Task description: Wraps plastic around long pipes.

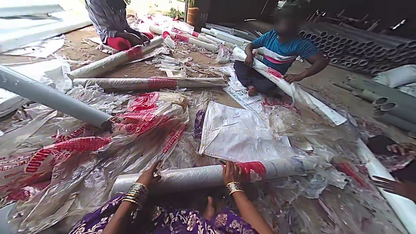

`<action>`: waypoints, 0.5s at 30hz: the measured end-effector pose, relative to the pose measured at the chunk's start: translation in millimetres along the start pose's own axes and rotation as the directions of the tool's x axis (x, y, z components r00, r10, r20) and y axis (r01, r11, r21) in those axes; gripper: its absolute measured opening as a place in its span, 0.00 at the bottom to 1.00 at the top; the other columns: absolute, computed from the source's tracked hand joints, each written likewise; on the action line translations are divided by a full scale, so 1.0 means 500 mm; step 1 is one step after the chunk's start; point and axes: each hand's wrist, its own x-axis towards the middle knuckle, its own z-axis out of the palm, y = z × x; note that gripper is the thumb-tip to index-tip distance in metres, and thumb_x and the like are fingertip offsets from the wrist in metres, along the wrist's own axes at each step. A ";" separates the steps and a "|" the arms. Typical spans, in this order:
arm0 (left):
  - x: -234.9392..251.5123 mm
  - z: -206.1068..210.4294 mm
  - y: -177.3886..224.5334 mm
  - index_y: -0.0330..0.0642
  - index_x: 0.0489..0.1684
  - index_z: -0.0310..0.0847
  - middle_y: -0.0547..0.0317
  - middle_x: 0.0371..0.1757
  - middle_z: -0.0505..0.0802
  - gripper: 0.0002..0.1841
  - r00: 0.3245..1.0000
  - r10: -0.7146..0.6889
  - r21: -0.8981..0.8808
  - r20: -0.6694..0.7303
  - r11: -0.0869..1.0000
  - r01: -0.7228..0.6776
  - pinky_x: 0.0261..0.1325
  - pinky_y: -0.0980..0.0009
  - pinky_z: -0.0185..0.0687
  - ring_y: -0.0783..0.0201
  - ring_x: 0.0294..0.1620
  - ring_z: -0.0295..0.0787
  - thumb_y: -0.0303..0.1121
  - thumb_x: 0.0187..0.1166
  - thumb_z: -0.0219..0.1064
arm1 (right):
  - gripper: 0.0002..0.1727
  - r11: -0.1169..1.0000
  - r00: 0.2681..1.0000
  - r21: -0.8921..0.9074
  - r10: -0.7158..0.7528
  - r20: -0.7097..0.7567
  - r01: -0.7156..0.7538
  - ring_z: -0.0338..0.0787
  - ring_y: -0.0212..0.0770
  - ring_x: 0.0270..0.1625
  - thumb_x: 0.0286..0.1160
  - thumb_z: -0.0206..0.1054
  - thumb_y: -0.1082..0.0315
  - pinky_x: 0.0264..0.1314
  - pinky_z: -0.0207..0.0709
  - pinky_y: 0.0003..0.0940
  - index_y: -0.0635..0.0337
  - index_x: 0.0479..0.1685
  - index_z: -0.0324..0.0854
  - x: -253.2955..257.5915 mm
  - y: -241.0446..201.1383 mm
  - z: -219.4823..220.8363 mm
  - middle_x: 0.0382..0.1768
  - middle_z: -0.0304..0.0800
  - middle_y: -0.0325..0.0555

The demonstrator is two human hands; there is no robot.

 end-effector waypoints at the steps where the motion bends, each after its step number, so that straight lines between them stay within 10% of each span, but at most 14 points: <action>1: -0.008 -0.006 -0.011 0.47 0.97 0.46 0.31 0.74 0.84 0.49 1.000 0.016 0.042 0.005 0.999 -0.016 0.73 0.37 0.76 0.31 0.69 0.85 0.34 0.77 0.77 | 0.25 1.000 1.000 -0.003 0.001 0.019 -0.001 0.72 0.58 0.87 0.90 0.49 0.63 0.90 0.49 0.66 0.64 0.79 0.76 -0.002 -0.001 0.000 0.80 0.79 0.58; 7: -0.095 -0.007 -0.034 0.58 0.91 0.64 0.47 0.94 0.65 0.45 0.994 -0.083 0.364 0.078 0.930 0.049 0.87 0.29 0.51 0.36 0.95 0.51 0.43 0.69 0.83 | 0.25 1.000 0.999 -0.014 -0.004 0.052 0.005 0.71 0.58 0.87 0.90 0.49 0.63 0.89 0.49 0.66 0.65 0.80 0.75 -0.006 0.003 -0.007 0.81 0.78 0.59; 12: -0.099 -0.017 -0.063 0.40 0.60 0.90 0.43 0.78 0.84 0.17 0.959 -0.221 0.294 -0.177 0.918 0.266 0.77 0.34 0.71 0.36 0.80 0.77 0.33 0.75 0.76 | 0.26 1.000 0.999 -0.009 -0.012 0.052 0.012 0.71 0.59 0.86 0.91 0.48 0.62 0.89 0.49 0.67 0.65 0.79 0.75 -0.006 0.004 -0.004 0.80 0.79 0.58; 15: -0.094 -0.011 -0.053 0.36 0.61 0.87 0.42 0.74 0.87 0.15 0.945 -0.258 0.292 -0.204 0.905 0.310 0.75 0.38 0.75 0.39 0.75 0.83 0.34 0.82 0.70 | 0.26 1.000 0.997 -0.003 -0.008 0.071 0.008 0.70 0.58 0.87 0.91 0.48 0.62 0.89 0.49 0.66 0.64 0.80 0.75 -0.005 0.003 -0.013 0.81 0.78 0.58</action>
